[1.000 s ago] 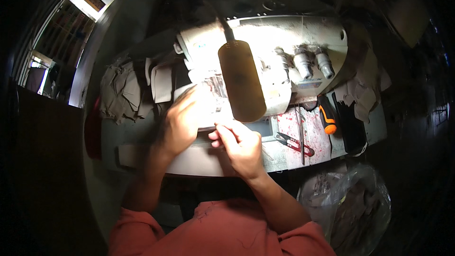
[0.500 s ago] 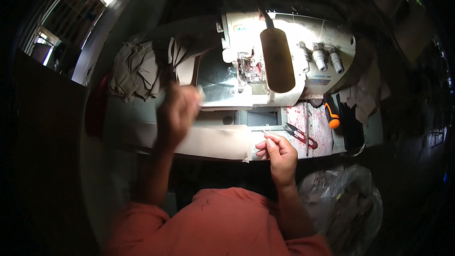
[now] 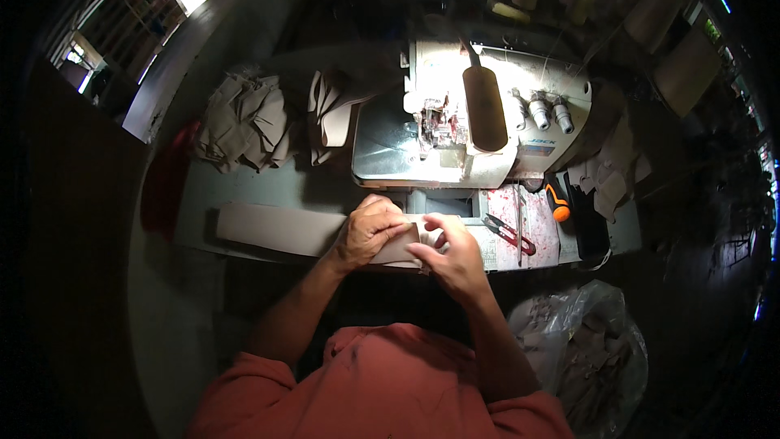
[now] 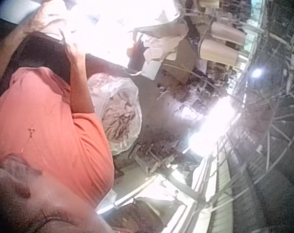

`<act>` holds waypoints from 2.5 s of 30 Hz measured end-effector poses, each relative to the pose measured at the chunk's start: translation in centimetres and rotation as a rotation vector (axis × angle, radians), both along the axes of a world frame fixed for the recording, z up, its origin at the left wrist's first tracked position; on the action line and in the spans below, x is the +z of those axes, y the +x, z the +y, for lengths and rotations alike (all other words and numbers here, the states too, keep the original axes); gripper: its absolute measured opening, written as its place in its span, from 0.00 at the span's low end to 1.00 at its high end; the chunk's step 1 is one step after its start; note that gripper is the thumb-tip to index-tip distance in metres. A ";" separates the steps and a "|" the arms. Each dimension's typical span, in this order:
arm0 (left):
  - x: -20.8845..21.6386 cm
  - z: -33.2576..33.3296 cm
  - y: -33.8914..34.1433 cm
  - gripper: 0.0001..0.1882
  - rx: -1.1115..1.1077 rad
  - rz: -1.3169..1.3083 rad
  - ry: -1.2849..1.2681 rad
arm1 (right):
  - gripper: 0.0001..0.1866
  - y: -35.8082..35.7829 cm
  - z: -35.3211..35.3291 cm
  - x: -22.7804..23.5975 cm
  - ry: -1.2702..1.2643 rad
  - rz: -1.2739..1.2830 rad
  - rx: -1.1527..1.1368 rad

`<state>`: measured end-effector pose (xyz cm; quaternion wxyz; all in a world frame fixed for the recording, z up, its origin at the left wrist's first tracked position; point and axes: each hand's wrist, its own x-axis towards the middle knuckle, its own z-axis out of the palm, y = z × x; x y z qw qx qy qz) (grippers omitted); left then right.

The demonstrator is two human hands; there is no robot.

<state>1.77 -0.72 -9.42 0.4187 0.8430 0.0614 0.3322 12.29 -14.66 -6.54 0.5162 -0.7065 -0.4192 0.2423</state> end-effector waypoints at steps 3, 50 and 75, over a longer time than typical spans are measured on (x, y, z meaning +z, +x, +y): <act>2.1 -1.4 -1.3 0.06 0.232 -0.139 0.202 | 0.08 0.1 1.4 -0.3 0.007 -0.114 0.077; 9.2 0.7 1.1 0.09 0.148 0.303 -0.099 | 0.07 -0.3 1.5 3.5 0.174 0.810 0.181; 6.8 4.8 5.7 0.06 0.106 0.161 0.533 | 0.11 1.3 4.6 0.7 0.247 0.666 -0.079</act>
